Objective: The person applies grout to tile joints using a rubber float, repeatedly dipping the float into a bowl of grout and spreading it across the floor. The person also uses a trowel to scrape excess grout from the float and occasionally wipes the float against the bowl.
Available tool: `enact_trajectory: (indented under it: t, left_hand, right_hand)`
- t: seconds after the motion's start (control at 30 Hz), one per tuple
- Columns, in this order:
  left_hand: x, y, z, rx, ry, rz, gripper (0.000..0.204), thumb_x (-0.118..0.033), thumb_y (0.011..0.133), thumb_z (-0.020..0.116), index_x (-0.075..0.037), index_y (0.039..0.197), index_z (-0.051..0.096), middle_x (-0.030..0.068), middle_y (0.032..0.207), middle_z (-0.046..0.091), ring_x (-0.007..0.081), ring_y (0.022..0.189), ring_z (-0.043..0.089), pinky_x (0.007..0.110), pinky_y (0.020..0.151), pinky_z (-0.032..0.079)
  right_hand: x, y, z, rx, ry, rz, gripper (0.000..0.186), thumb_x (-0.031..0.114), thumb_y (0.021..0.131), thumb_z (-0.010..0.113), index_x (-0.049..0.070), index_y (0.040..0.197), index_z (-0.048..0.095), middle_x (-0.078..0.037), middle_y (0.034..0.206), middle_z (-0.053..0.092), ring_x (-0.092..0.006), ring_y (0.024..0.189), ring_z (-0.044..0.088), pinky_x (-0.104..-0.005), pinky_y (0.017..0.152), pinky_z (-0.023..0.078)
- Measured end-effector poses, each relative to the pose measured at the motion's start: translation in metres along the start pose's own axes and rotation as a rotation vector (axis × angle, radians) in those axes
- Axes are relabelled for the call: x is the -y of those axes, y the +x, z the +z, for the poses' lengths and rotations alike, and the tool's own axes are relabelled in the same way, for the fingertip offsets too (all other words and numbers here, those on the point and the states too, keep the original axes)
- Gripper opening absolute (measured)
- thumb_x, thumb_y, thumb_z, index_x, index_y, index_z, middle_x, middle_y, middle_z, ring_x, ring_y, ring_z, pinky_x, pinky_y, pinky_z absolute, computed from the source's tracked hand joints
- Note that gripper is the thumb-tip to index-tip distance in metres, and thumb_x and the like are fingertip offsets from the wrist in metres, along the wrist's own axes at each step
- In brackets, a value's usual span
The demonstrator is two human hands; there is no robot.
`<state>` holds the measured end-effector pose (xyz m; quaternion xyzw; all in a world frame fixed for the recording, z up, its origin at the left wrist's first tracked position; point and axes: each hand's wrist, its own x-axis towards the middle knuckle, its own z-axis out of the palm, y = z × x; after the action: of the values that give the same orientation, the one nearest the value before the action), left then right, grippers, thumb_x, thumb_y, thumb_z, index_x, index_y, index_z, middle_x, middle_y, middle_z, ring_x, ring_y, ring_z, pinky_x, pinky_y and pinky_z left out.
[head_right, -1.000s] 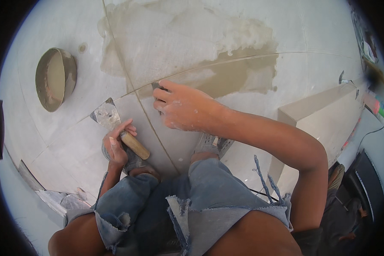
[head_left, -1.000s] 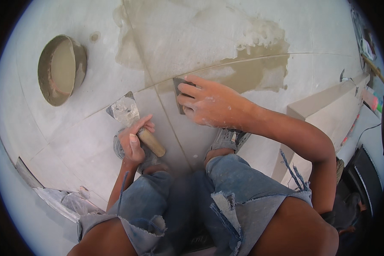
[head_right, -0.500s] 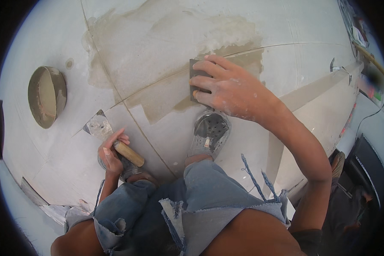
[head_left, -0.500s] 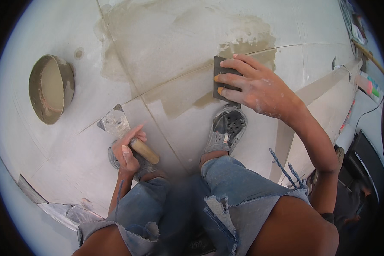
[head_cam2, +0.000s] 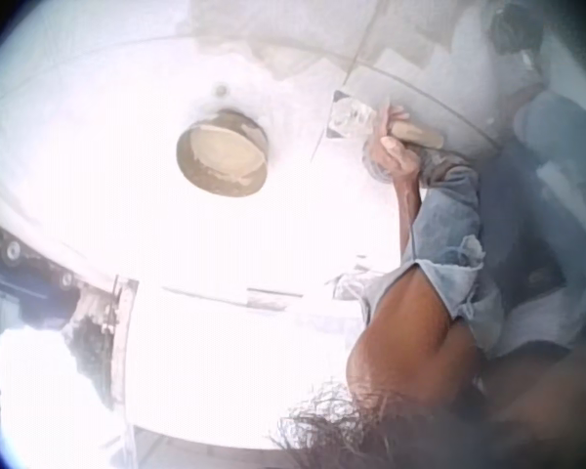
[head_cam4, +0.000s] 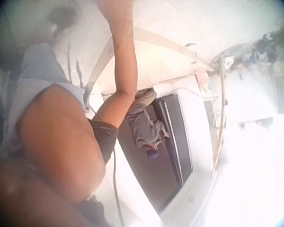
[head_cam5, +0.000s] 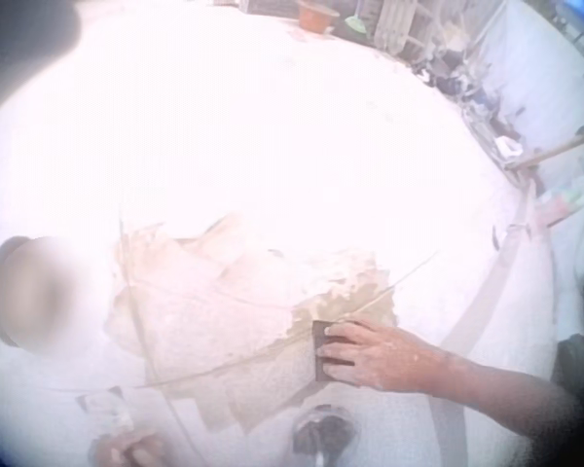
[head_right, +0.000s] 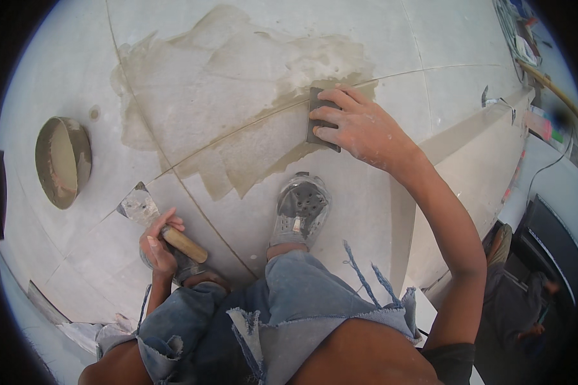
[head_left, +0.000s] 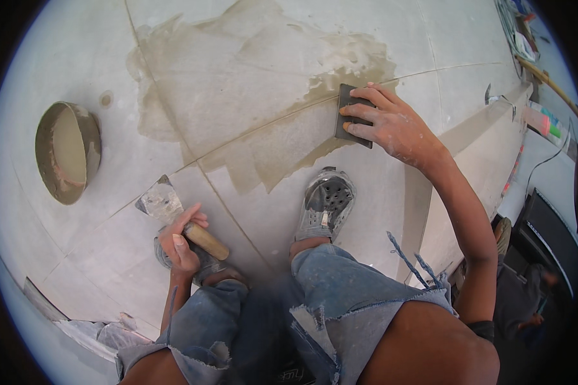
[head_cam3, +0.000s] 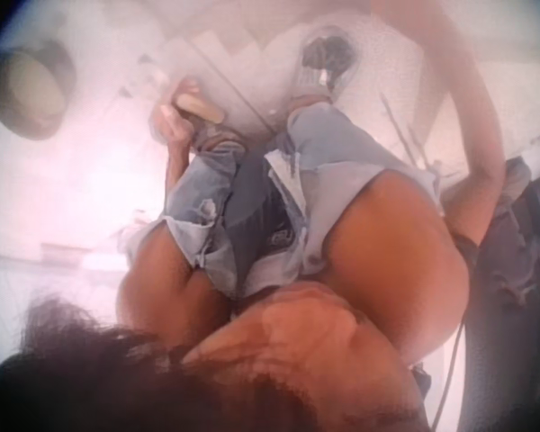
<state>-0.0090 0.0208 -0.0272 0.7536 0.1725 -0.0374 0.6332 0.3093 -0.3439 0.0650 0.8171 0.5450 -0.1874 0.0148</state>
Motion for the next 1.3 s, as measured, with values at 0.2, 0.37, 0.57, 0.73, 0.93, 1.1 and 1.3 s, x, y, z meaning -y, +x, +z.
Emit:
enact_trajectory:
  t: [0.2, 0.37, 0.57, 0.73, 0.93, 1.1, 1.3]
  left_hand:
    - [-0.001, 0.000, -0.001, 0.002, 0.007, 0.004, 0.092, -0.067, 0.113, 0.025, 0.011, 0.133, 0.069, 0.0184, 0.097, 0.072, 0.0243, 0.084, 0.069, 0.037, 0.081, 0.054]
    - [-0.001, -0.001, -0.002, -0.006, 0.040, -0.014, 0.093, -0.068, 0.112, 0.026, 0.012, 0.132, 0.069, 0.0187, 0.097, 0.072, 0.0245, 0.084, 0.069, 0.037, 0.081, 0.054]
    - [-0.004, 0.004, 0.001, -0.044, 0.066, 0.058, 0.081, -0.058, 0.115, 0.026, 0.007, 0.127, 0.073, 0.0175, 0.091, 0.075, 0.0260, 0.078, 0.074, 0.037, 0.074, 0.057]
    - [0.001, 0.002, 0.004, -0.052, 0.023, 0.047, 0.083, -0.059, 0.115, 0.026, 0.007, 0.127, 0.074, 0.0180, 0.090, 0.075, 0.0260, 0.078, 0.074, 0.037, 0.074, 0.057]
    - [-0.001, 0.002, 0.002, -0.057, 0.046, 0.050, 0.083, -0.061, 0.114, 0.027, 0.007, 0.127, 0.074, 0.0181, 0.091, 0.075, 0.0261, 0.078, 0.074, 0.037, 0.075, 0.057]
    - [-0.001, 0.002, 0.003, -0.074, 0.049, 0.051, 0.083, -0.060, 0.114, 0.027, 0.007, 0.127, 0.074, 0.0176, 0.090, 0.075, 0.0258, 0.078, 0.074, 0.037, 0.075, 0.057]
    - [-0.002, 0.002, 0.004, -0.082, 0.048, 0.046, 0.082, -0.059, 0.115, 0.028, 0.007, 0.126, 0.074, 0.0176, 0.090, 0.075, 0.0258, 0.078, 0.074, 0.037, 0.074, 0.057]
  right_hand:
    - [0.008, -0.024, -0.022, -0.093, -0.031, 0.266, 0.049, -0.006, 0.079, 0.071, 0.018, 0.120, 0.081, -0.002, 0.133, 0.073, -0.0276, 0.130, 0.062, -0.0431, 0.111, 0.053]
    - [0.066, -0.035, 0.011, -0.218, 0.071, 0.505, 0.055, -0.008, 0.077, 0.071, 0.018, 0.124, 0.081, -0.002, 0.134, 0.073, -0.0286, 0.119, 0.064, -0.0423, 0.096, 0.053]
    - [0.105, -0.083, 0.082, -0.415, 0.100, 0.713, 0.054, -0.008, 0.077, 0.069, 0.016, 0.123, 0.081, -0.007, 0.136, 0.072, -0.0340, 0.119, 0.064, -0.0437, 0.100, 0.052]
    - [0.116, -0.084, 0.105, -0.437, 0.114, 0.768, 0.054, -0.008, 0.077, 0.069, 0.017, 0.123, 0.082, -0.008, 0.140, 0.070, -0.0347, 0.127, 0.061, -0.0441, 0.107, 0.048]
    - [0.086, -0.058, 0.102, -0.538, 0.111, 0.810, 0.056, -0.011, 0.078, 0.067, 0.016, 0.125, 0.082, -0.008, 0.140, 0.070, -0.0342, 0.126, 0.060, -0.0437, 0.107, 0.049]
    - [0.073, -0.051, 0.093, -0.605, 0.104, 0.849, 0.056, -0.012, 0.079, 0.066, 0.014, 0.126, 0.082, -0.009, 0.139, 0.070, -0.0346, 0.123, 0.060, -0.0441, 0.106, 0.050]
    - [0.101, -0.062, 0.099, -0.547, 0.125, 0.779, 0.057, -0.012, 0.077, 0.065, 0.015, 0.124, 0.082, -0.009, 0.140, 0.070, -0.0337, 0.125, 0.060, -0.0446, 0.106, 0.048]
